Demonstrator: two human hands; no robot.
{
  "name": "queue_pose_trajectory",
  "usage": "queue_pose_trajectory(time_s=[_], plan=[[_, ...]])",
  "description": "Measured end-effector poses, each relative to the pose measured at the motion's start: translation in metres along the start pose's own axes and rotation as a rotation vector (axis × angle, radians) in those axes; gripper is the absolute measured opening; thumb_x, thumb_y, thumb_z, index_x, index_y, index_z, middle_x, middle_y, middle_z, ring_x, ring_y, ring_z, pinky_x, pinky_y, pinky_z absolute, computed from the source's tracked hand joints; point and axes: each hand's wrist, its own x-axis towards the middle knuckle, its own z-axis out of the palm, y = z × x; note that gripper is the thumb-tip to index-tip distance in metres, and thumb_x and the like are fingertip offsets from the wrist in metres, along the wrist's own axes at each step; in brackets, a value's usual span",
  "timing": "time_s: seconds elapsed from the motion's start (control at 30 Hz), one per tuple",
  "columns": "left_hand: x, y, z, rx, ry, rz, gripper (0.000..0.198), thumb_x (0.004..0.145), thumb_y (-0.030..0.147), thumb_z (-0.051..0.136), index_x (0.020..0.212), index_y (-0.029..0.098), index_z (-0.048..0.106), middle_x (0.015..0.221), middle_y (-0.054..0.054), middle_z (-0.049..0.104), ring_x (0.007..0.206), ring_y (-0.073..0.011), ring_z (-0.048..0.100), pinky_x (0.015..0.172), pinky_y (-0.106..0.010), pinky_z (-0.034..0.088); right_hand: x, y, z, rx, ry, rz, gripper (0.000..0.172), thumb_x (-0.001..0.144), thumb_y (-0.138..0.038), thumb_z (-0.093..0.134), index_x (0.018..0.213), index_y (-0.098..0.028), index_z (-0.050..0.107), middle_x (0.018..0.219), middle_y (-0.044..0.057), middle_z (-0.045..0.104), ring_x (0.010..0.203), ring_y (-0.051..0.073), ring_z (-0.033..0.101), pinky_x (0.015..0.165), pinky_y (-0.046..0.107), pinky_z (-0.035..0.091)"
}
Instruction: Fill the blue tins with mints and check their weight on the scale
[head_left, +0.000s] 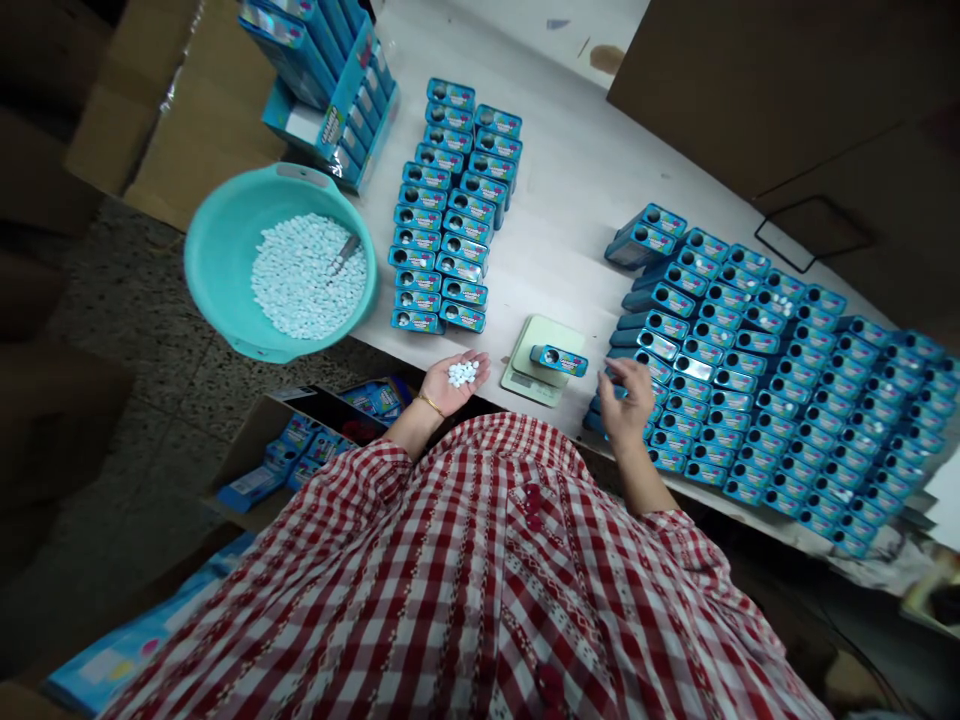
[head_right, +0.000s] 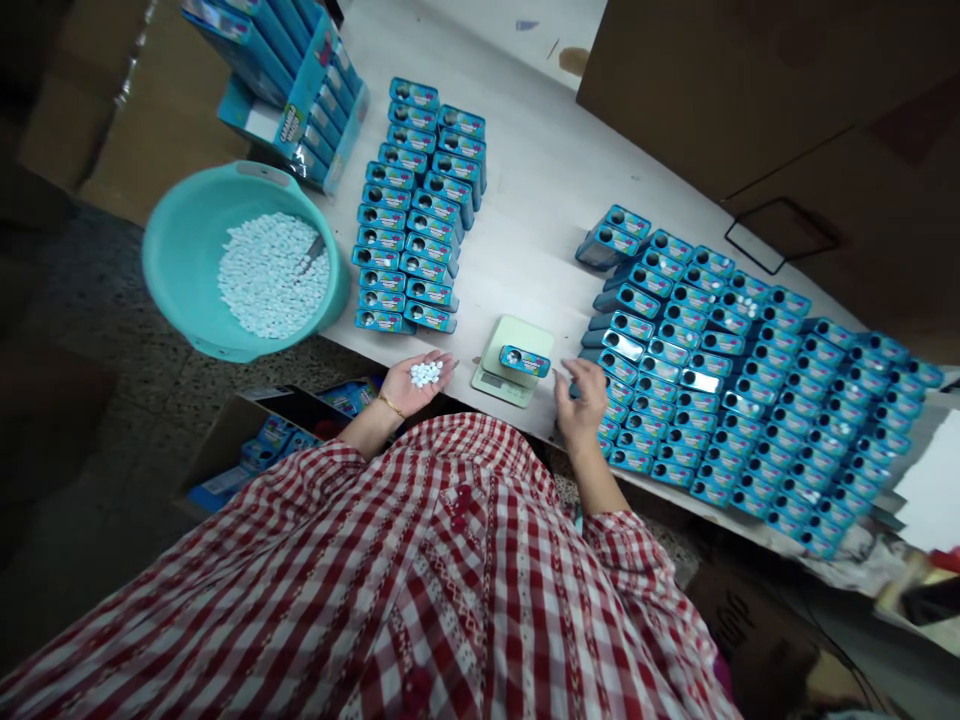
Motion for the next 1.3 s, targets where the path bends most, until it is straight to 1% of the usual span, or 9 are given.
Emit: queue_pose_trajectory(time_s=[0.2,0.3,0.43,0.57,0.73,0.9,1.03,1.13,1.3], plan=[[-0.010,-0.024,0.032,0.037,-0.145,-0.129,0.026,0.083,0.014,0.040,0.091,0.008,0.063,0.084,-0.011,0.069,0.080,-0.0178,0.065,0.078,-0.033,0.050,-0.003,-0.066,0.039,-0.022,-0.490,-0.386,0.031,0.087,-0.022,0.045,0.117,-0.019,0.054,0.108,0.011,0.057,0.100,0.021,0.052,0.085,0.038,0.047],[-0.011,-0.032,0.038,0.037,-0.145,-0.155,0.024,0.083,0.012,0.040,0.086,0.008,0.064,0.075,-0.008,0.068,0.070,-0.0140,0.064,0.073,-0.028,0.051,0.003,-0.074,0.053,-0.129,-0.640,-0.407,0.032,0.089,-0.021,0.040,0.117,-0.015,0.053,0.109,0.014,0.056,0.099,0.023,0.051,0.083,0.038,0.047],[-0.012,-0.037,0.036,0.053,-0.147,-0.211,0.023,0.083,0.012,0.040,0.081,0.007,0.063,0.071,-0.008,0.066,0.067,-0.0143,0.063,0.073,-0.030,0.051,0.007,-0.064,0.054,-0.133,-0.749,-0.367,0.024,0.089,-0.021,0.040,0.103,-0.014,0.058,0.097,0.012,0.059,0.090,0.021,0.053,0.077,0.034,0.048],[-0.010,-0.041,0.036,0.077,-0.180,-0.258,0.021,0.082,0.011,0.042,0.081,0.008,0.063,0.074,-0.008,0.067,0.070,-0.0144,0.063,0.073,-0.031,0.051,0.007,-0.053,0.046,-0.064,-0.743,-0.268,0.016,0.087,-0.019,0.043,0.092,-0.016,0.058,0.090,0.008,0.058,0.083,0.017,0.055,0.074,0.030,0.048],[-0.001,-0.045,0.046,0.150,-0.169,-0.219,0.026,0.082,0.009,0.041,0.089,0.006,0.065,0.072,-0.009,0.068,0.067,-0.0135,0.063,0.071,-0.027,0.051,0.003,-0.048,0.045,-0.102,-0.677,-0.269,0.018,0.086,-0.017,0.042,0.095,-0.016,0.058,0.095,0.011,0.057,0.089,0.019,0.056,0.076,0.033,0.049],[0.006,-0.039,0.049,0.173,-0.193,-0.168,0.024,0.081,0.010,0.043,0.086,0.005,0.066,0.080,-0.012,0.070,0.075,-0.0162,0.065,0.076,-0.028,0.050,0.007,-0.043,0.041,-0.003,-0.449,-0.251,0.016,0.084,-0.016,0.046,0.094,-0.019,0.059,0.091,0.008,0.059,0.091,0.018,0.057,0.077,0.032,0.050],[0.007,-0.031,0.035,0.137,-0.133,-0.168,0.025,0.082,0.012,0.041,0.085,0.004,0.065,0.087,-0.015,0.070,0.088,-0.0204,0.065,0.080,-0.030,0.051,0.016,-0.030,0.028,0.087,-0.225,-0.141,0.010,0.080,-0.015,0.052,0.084,-0.021,0.059,0.080,0.003,0.060,0.072,0.014,0.057,0.063,0.027,0.050],[0.007,-0.027,0.022,0.096,-0.101,-0.148,0.024,0.081,0.012,0.042,0.086,0.005,0.065,0.088,-0.014,0.070,0.091,-0.0213,0.065,0.081,-0.030,0.051,0.023,-0.021,0.024,0.124,-0.232,-0.104,0.008,0.078,-0.015,0.054,0.081,-0.021,0.060,0.076,0.001,0.059,0.061,0.011,0.054,0.056,0.024,0.047],[0.009,-0.021,0.009,0.043,-0.093,-0.098,0.023,0.080,0.011,0.044,0.091,0.005,0.063,0.093,-0.015,0.069,0.096,-0.0211,0.064,0.083,-0.030,0.052,0.026,-0.022,0.029,0.128,-0.281,-0.127,0.009,0.079,-0.016,0.053,0.083,-0.021,0.060,0.079,0.002,0.060,0.066,0.011,0.056,0.059,0.025,0.048]])
